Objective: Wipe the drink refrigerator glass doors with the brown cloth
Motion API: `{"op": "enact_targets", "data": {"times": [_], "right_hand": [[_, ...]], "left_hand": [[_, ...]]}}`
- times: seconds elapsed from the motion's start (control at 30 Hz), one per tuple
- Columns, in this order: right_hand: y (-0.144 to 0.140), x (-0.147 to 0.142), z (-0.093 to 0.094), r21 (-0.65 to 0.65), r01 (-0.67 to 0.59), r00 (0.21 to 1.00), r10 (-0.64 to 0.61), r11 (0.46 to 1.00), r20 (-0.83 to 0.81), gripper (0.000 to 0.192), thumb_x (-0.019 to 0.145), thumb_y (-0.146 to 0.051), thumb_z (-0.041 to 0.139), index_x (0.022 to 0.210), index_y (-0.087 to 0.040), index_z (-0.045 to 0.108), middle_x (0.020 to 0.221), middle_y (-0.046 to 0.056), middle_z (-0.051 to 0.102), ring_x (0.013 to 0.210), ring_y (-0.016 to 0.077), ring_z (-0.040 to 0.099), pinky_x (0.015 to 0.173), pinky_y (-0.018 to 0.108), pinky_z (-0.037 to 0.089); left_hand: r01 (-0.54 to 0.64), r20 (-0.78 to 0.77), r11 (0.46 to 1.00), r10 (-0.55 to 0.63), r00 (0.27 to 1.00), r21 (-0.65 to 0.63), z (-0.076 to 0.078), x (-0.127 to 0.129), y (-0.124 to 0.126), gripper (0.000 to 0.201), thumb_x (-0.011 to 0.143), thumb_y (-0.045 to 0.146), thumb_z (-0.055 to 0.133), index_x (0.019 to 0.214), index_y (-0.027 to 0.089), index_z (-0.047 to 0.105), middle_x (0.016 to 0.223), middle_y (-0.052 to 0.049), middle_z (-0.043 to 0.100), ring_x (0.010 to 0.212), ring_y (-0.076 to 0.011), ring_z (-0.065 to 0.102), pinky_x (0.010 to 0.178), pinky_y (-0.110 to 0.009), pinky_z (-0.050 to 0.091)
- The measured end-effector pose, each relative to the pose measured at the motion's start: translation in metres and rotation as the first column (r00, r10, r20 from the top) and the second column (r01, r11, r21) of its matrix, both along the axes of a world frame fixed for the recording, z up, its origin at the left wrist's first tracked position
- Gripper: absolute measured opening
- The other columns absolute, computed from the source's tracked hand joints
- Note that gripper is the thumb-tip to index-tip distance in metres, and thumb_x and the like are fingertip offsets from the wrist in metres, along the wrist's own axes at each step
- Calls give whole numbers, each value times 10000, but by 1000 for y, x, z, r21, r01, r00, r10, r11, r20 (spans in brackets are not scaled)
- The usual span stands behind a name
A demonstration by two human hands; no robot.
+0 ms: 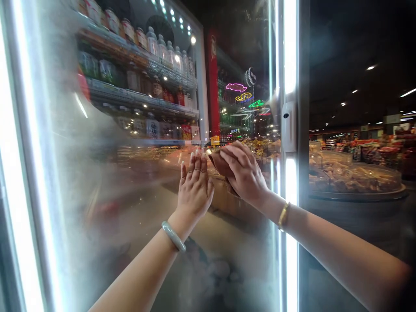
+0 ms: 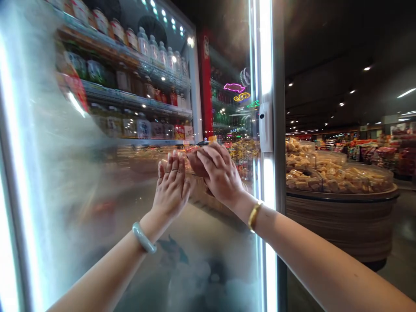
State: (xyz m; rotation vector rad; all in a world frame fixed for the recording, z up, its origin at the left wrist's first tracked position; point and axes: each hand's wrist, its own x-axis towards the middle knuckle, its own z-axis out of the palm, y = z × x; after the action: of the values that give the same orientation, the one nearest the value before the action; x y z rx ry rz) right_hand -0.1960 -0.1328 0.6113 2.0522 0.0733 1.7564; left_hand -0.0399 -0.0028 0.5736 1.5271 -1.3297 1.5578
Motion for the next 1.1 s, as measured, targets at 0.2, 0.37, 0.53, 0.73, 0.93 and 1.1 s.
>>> {"op": "enact_targets", "data": {"times": [0.2,0.37,0.53,0.73,0.93,1.1], "right_hand": [[40,50,17,-38,-69,991,64,997,-118,506,1009,-193,529,1513,-166,543,1544,107,558,1563,312,329,1334,526,341],[30,37,-4,-150,-82,972,46,985,-230,506,1035,-165,488,1536,-232,517,1550,60,565,1567,276,344,1337,505,340],[46,62,35,-18,-23,996,21,1000,-84,487,1028,-164,481,1511,-179,545,1565,93,536,1560,300,343,1356,524,286],[62,80,6,-192,-76,969,27,978,-247,518,1026,-153,478,1539,-215,521,1560,86,556,1578,310,323,1331,543,339],[51,70,28,-244,-40,970,-21,969,-243,512,1034,-148,472,1543,-194,510,1566,85,553,1555,298,364,1335,526,343],[89,111,56,-104,-36,986,19,994,-166,472,1045,-139,412,1491,-133,566,1550,126,556,1554,302,355,1349,522,310]], "left_hand": [[-20,-89,1000,18,996,-23,15,25,21,718,1072,342,340,1694,125,52,1754,-153,119,1648,-262,83,1359,-513,77],[-54,-36,997,56,998,56,12,41,41,719,1070,332,356,1697,156,50,1751,-129,159,1645,-245,104,1363,-488,53],[-51,-32,998,52,998,35,17,52,47,692,1071,324,334,1691,125,101,1751,-132,163,1647,-250,86,1361,-488,74],[-37,-69,999,36,997,-7,18,67,63,703,1058,320,356,1696,159,110,1754,-117,163,1643,-247,118,1361,-476,125],[-39,-69,999,40,997,19,24,75,79,698,1051,304,355,1696,163,127,1757,-107,142,1643,-252,107,1363,-487,101],[-54,-78,998,51,996,-35,31,87,84,691,1056,311,355,1694,160,137,1758,-107,139,1644,-253,77,1362,-494,106]]}}
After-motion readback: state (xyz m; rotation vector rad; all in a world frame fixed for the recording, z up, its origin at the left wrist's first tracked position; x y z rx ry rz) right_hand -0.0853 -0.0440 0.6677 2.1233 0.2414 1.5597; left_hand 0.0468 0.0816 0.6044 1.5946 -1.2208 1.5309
